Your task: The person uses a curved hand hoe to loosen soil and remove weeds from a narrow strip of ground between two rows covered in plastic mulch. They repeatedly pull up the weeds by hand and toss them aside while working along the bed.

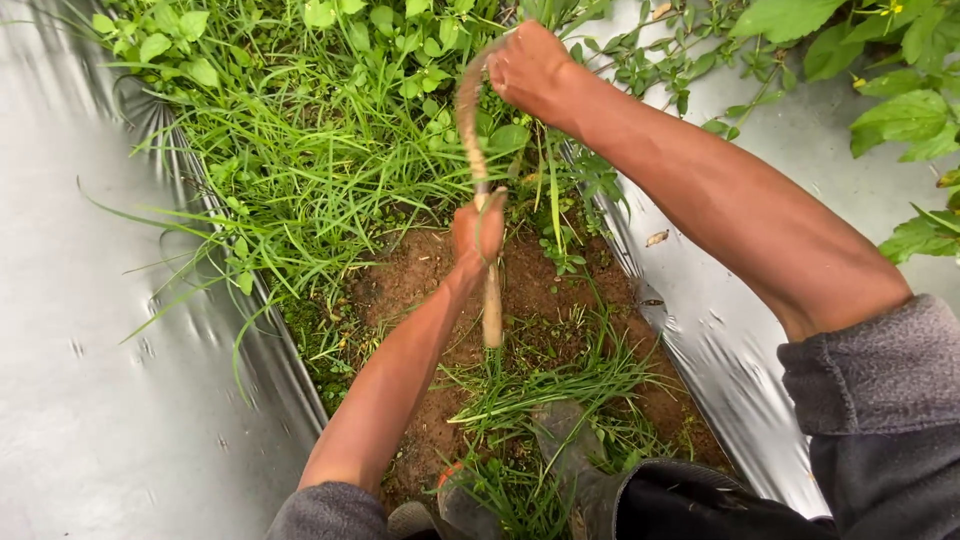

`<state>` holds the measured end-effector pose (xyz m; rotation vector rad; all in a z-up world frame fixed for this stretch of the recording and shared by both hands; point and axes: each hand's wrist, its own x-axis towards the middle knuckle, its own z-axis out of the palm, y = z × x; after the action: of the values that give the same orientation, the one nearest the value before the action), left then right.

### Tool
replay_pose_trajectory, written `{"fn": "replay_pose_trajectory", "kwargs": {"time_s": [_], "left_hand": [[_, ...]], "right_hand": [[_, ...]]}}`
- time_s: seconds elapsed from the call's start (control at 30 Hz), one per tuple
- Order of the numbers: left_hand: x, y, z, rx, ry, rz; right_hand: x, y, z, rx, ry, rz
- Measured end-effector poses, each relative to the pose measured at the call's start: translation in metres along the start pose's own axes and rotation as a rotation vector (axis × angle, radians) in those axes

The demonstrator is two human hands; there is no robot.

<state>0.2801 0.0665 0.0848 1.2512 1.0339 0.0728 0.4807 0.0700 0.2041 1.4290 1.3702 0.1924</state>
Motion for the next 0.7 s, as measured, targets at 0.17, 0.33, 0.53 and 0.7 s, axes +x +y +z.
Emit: {"fn": "replay_pose_trajectory", "kwargs": {"time_s": [0.17, 0.33, 0.53, 0.7], "left_hand": [[0.008, 0.001, 0.020, 0.167, -0.263, 0.028], [-0.011, -0.009, 0.004, 0.164, -0.330, -0.015], [-0.060, 0.012, -0.018, 0.094, -0.326, -0.136], [-0.111, 0.012, -0.040, 0.117, -0.293, -0.223]], "right_hand": [[0.024, 0.000, 0.013, 0.042, 0.019, 0.026], [0.012, 0.015, 0.021, 0.117, -0.046, 0.014], [0.026, 0.016, -0.001, 0.384, -0.022, 0.054], [0.017, 0.003, 0.002, 0.416, -0.059, -0.049]]}}
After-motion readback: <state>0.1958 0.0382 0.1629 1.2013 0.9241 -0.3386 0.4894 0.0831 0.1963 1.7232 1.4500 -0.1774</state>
